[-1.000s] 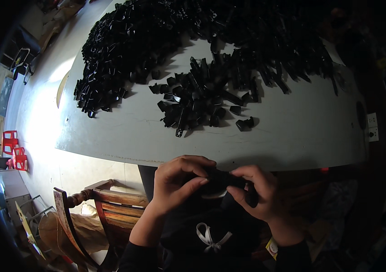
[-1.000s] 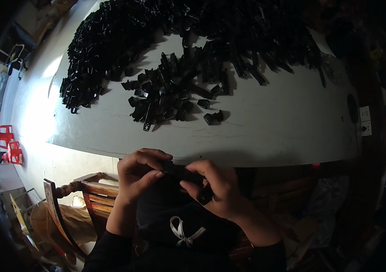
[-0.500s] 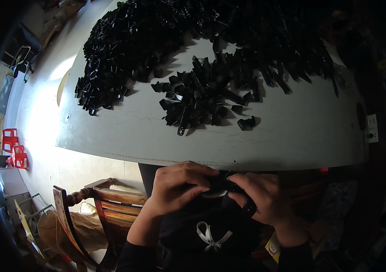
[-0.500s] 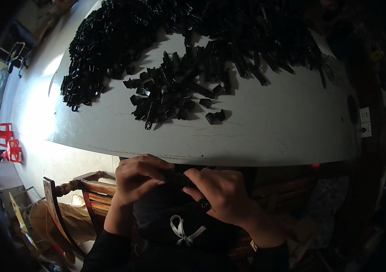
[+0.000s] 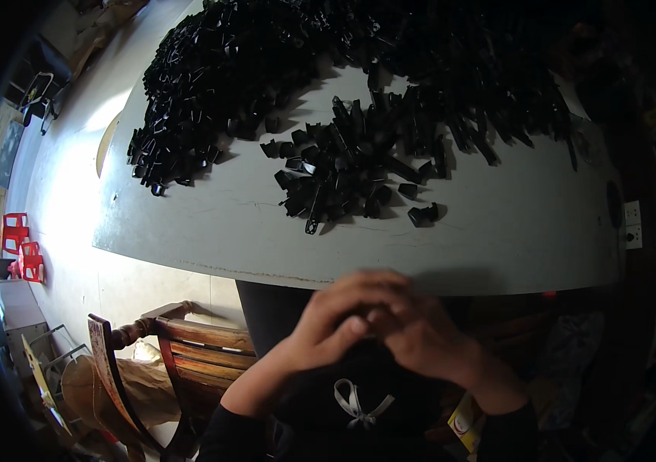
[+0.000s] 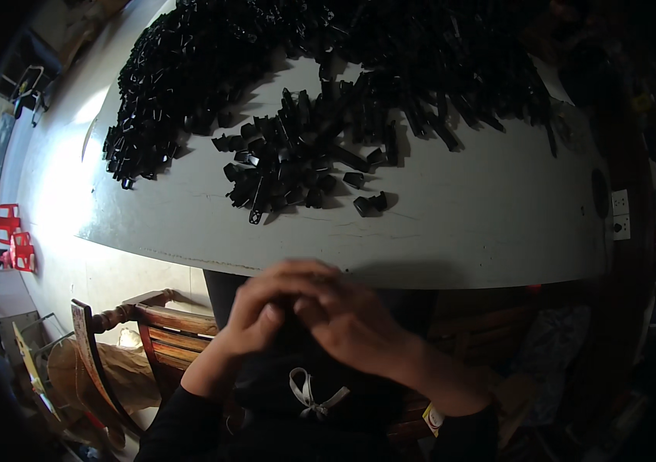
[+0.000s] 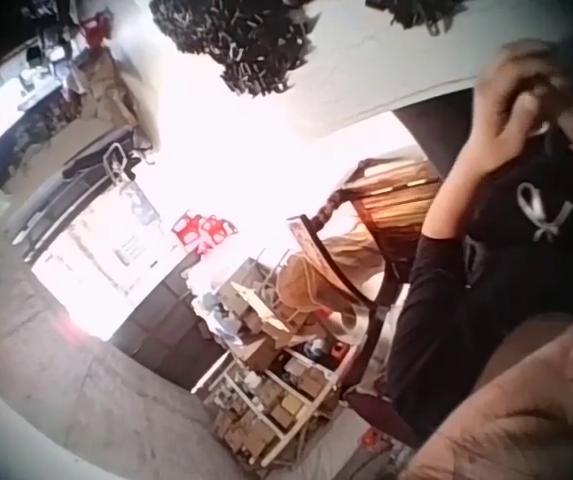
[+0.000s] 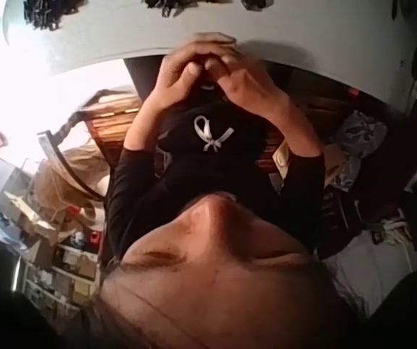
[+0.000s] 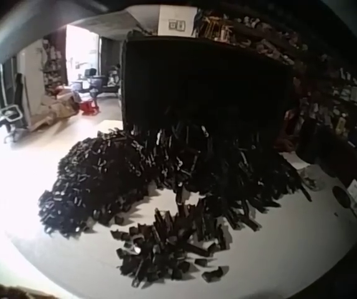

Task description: Assembling small black plastic components by hand at a workstation.

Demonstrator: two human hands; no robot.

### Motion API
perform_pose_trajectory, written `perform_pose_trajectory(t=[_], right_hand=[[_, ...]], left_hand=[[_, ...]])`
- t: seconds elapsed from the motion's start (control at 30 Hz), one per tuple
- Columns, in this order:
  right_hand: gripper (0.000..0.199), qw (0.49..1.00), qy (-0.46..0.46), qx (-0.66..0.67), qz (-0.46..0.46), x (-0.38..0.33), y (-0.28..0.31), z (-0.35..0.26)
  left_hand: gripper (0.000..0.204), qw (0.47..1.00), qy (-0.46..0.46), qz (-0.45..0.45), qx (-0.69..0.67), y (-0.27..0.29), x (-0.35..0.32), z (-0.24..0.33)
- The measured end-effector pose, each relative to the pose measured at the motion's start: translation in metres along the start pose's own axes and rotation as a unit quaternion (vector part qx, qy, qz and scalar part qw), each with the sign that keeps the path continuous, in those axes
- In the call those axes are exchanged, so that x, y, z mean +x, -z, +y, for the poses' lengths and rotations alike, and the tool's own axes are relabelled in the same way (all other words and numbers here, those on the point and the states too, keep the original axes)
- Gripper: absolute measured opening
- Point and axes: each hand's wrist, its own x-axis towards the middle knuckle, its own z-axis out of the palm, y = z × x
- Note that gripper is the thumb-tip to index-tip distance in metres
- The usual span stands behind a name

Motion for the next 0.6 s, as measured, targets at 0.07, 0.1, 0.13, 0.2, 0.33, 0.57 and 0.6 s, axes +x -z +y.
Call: perform_pose_trajectory(t=[0.07,0.1,0.13,0.2,0.33,0.57,0.6], right_hand=[[0.021,0.995,-0.032,-0.091,0.042,0.013,0.016,0.011],[0.029,0.994,-0.035,-0.091,0.052,0.026,0.024,0.022],[0.035,0.985,-0.149,-0.072,0.037,0.035,0.037,0.021],[0.039,0.975,-0.110,-0.115,0.157,0.057,0.045,0.049],[0.031,0.950,-0.193,-0.197,0.148,0.097,0.046,0.072],[0.024,0.944,-0.156,-0.248,0.151,0.101,0.050,0.075],[0.023,0.949,-0.159,-0.194,0.192,0.097,0.047,0.073]], left_hand=[[0.027,0.988,0.024,0.051,0.143,0.020,0.003,-0.001],[0.020,0.965,0.055,0.087,0.240,0.028,0.003,-0.004],[0.020,0.967,0.050,0.085,0.234,0.028,0.010,-0.009],[0.019,0.909,0.035,0.096,0.405,0.029,0.022,-0.018],[0.021,0.791,-0.016,0.064,0.609,0.022,0.035,-0.027],[0.015,0.781,-0.024,0.066,0.620,0.023,0.039,-0.033],[0.014,0.781,-0.035,0.080,0.618,0.023,0.038,-0.030]])
